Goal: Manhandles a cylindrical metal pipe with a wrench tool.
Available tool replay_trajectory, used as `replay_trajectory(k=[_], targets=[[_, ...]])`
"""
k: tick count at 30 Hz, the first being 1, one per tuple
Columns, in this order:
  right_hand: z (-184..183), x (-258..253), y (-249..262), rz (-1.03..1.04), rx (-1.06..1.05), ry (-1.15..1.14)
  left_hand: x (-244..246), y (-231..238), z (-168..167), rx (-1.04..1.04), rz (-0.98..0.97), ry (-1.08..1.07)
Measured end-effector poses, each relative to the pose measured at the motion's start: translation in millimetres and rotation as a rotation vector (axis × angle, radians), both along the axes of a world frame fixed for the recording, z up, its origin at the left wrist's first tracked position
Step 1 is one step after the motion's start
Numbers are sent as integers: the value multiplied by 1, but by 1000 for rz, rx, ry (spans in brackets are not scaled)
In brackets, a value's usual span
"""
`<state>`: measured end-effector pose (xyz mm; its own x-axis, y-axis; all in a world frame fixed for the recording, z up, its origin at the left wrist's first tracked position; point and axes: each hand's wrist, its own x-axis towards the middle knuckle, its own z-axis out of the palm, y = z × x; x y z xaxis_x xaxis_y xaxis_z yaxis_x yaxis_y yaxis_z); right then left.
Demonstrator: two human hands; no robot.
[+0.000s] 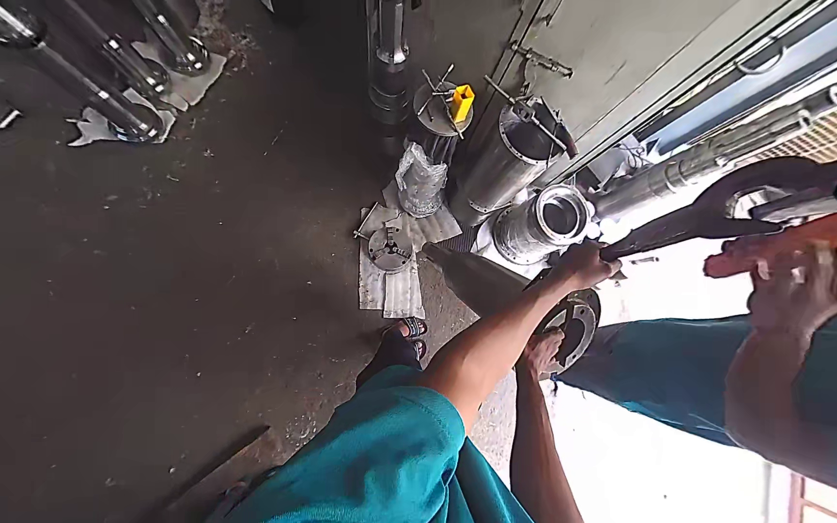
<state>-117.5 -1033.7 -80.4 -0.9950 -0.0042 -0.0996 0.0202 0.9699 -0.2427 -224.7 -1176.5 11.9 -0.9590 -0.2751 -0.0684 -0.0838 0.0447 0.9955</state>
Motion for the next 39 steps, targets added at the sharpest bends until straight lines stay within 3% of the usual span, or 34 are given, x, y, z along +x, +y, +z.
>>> replay_trajectory(k=[13,18,24,30,39], targets=[[-4,18,-37,59,-39,16,31,-40,8,-5,115,-3],[18,30,-51,77,-40,-44,40,-49,6,-20,135,-3],[-1,29,-48,163,-69,-16,50,-60,1,-55,149,-11],[12,32,-64,163,-66,-33,54,-74,0,-7,174,-26],[-7,11,-50,302,-58,22,61,-86,1,-25,143,8]])
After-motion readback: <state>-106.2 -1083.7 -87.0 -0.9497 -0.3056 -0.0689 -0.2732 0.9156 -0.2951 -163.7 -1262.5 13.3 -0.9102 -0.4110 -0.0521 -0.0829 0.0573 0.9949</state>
